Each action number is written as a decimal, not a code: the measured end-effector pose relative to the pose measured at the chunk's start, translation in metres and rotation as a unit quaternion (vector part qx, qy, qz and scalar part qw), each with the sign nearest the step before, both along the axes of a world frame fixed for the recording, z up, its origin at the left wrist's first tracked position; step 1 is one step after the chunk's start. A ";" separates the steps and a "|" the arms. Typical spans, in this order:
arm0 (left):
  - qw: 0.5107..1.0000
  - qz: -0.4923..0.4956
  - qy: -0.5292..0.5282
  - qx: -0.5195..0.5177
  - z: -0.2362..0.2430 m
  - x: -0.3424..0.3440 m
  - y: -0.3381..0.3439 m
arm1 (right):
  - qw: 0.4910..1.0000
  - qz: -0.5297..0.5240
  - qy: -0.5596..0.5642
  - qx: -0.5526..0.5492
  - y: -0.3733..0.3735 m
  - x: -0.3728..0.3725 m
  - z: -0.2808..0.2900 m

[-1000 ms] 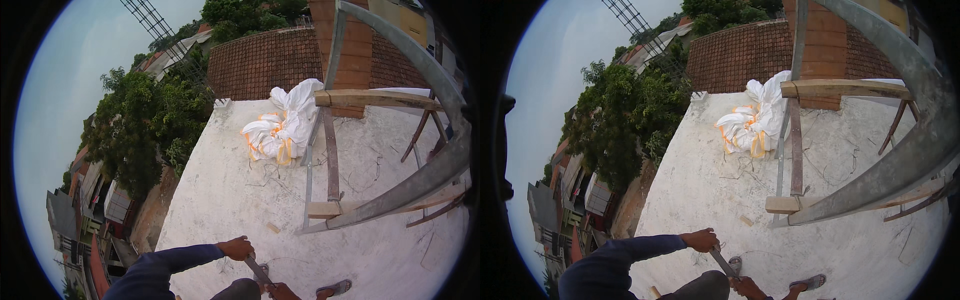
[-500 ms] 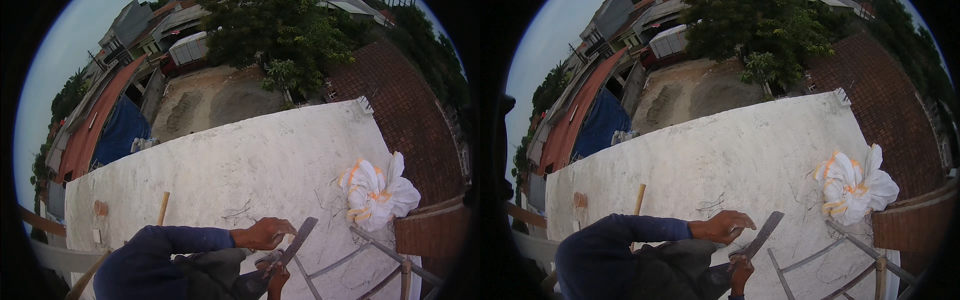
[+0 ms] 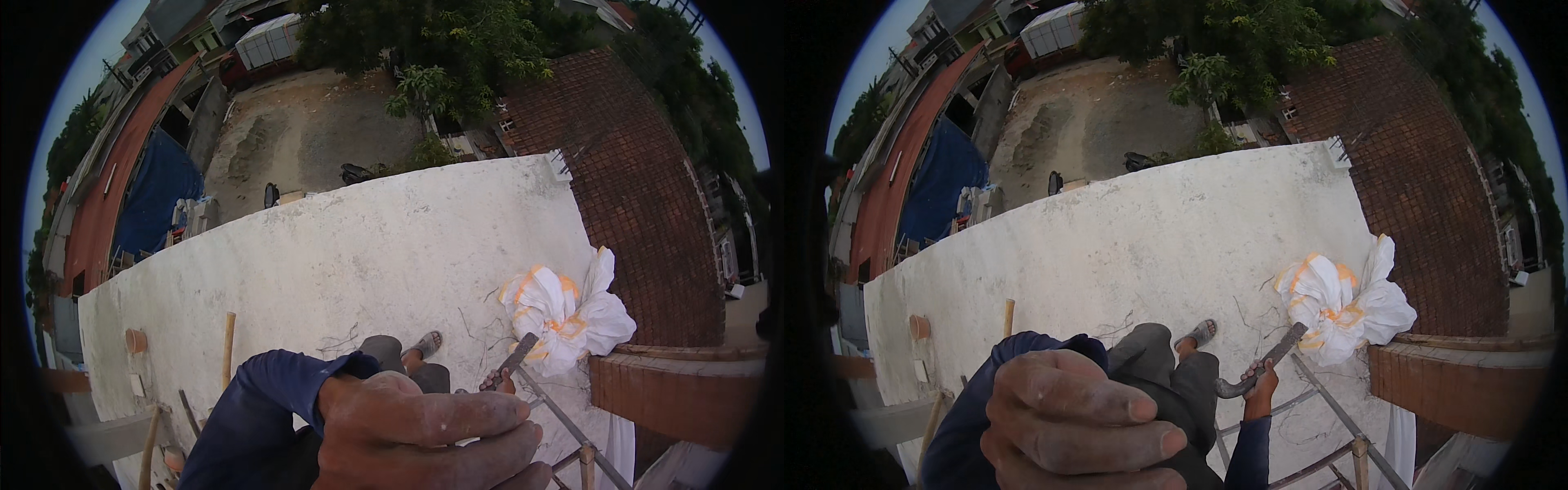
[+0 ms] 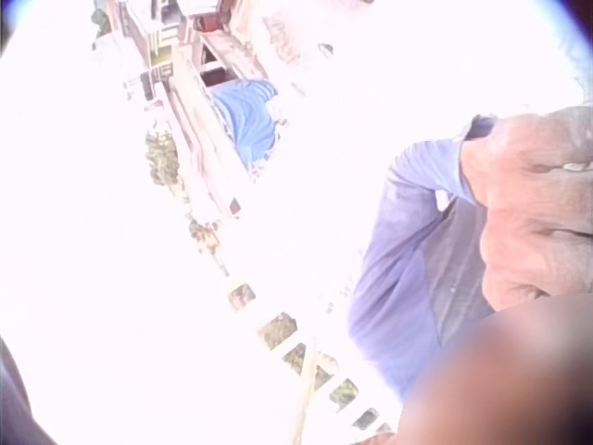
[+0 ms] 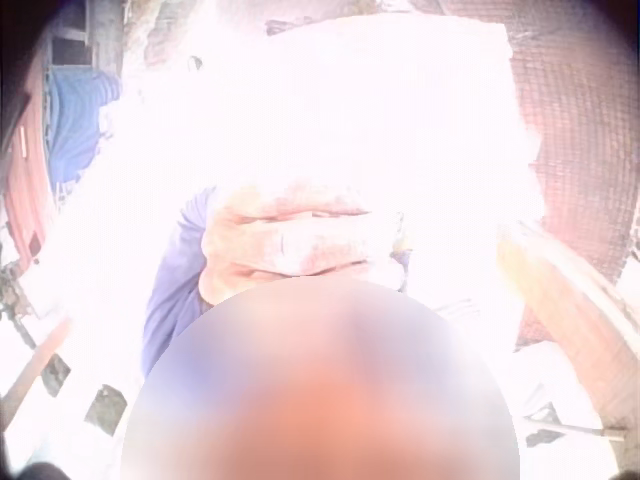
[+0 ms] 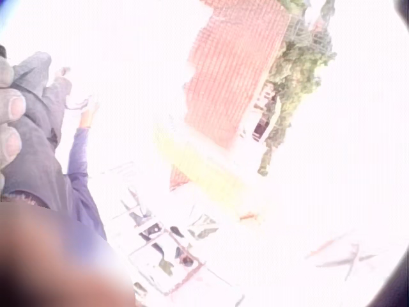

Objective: The person hammers a nail into a wooden plank, then picks up a long plank and walks across the rooftop. They pick up a crowbar and use it to pry at metal rods embedded in the concrete edge of the roof.

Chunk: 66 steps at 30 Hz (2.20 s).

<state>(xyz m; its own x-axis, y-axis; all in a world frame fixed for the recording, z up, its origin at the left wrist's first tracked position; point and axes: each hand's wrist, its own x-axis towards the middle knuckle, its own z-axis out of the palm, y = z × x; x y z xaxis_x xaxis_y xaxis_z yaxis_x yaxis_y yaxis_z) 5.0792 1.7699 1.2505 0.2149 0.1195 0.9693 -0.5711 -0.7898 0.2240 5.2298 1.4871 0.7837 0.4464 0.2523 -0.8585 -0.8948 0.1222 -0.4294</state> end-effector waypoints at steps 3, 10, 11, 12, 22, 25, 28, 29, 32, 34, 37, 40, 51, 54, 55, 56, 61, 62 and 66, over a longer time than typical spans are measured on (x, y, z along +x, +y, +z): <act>0.985 0.077 0.023 -0.154 0.008 0.030 0.001 | 0.999 0.036 -0.014 0.010 0.044 0.059 0.019; 0.935 -0.044 0.349 -0.040 -0.086 0.093 0.095 | 0.996 0.089 0.007 0.007 0.155 0.152 0.017; 0.896 -0.079 0.434 -0.048 -0.106 0.109 0.110 | 0.996 0.082 0.023 -0.030 0.172 0.164 0.013; 0.848 -0.049 0.526 -0.036 -0.127 0.122 0.127 | 0.997 0.072 0.014 0.005 0.188 0.176 0.010; 0.657 0.031 0.747 0.093 -0.220 0.261 0.350 | 0.988 -0.149 0.030 0.026 0.313 0.288 0.016; 0.633 0.047 0.759 0.148 -0.216 0.336 0.407 | 0.984 -0.176 -0.003 0.033 0.332 0.315 0.033; 0.645 0.034 0.741 0.184 -0.217 0.418 0.439 | 0.974 -0.221 -0.049 -0.023 0.339 0.335 0.046; 0.659 0.013 0.730 0.178 -0.219 0.448 0.444 | 0.967 -0.245 -0.063 -0.027 0.339 0.342 0.048; 0.684 -0.038 0.709 0.168 -0.232 0.548 0.451 | 0.956 -0.260 -0.099 -0.094 0.334 0.374 0.044; 0.704 -0.035 0.692 0.156 -0.246 0.621 0.451 | 0.944 -0.297 -0.074 -0.120 0.331 0.410 0.034; 0.734 -0.024 0.668 0.120 -0.275 0.748 0.453 | 0.940 -0.305 -0.085 -0.126 0.332 0.499 0.009; 0.739 -0.004 0.669 0.077 -0.310 0.881 0.455 | 0.933 -0.311 -0.130 -0.128 0.347 0.625 -0.029; 0.843 -0.039 0.536 0.024 -0.533 1.252 0.445 | 0.926 -0.299 -0.215 -0.084 0.450 0.999 -0.230; 0.878 -0.045 0.475 0.049 -0.603 1.305 0.442 | 0.934 -0.294 -0.188 -0.081 0.469 1.038 -0.300; 0.887 -0.045 0.456 0.064 -0.624 1.319 0.441 | 0.936 -0.291 -0.172 -0.093 0.476 1.048 -0.327; 0.901 -0.015 0.419 0.113 -0.644 1.331 0.440 | 0.944 -0.277 -0.157 -0.086 0.484 1.058 -0.355; 0.934 0.150 0.129 0.299 -0.709 1.380 0.457 | 0.930 -0.273 -0.199 -0.143 0.527 1.114 -0.504; 0.944 0.100 0.067 0.307 -0.712 1.394 0.473 | 0.916 -0.269 -0.234 -0.181 0.535 1.126 -0.533; 0.934 0.013 -0.052 0.352 -0.720 1.447 0.506 | 0.871 -0.185 -0.321 -0.323 0.565 1.182 -0.631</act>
<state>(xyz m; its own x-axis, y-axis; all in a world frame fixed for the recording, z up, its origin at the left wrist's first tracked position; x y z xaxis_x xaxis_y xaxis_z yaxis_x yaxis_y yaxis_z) 6.5267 2.2763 0.5301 0.1214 -0.5522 0.8248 -0.5399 -0.7340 -0.4119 6.4114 2.0523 0.1530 0.8348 -0.4544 -0.3109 -0.3950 -0.1010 -0.9131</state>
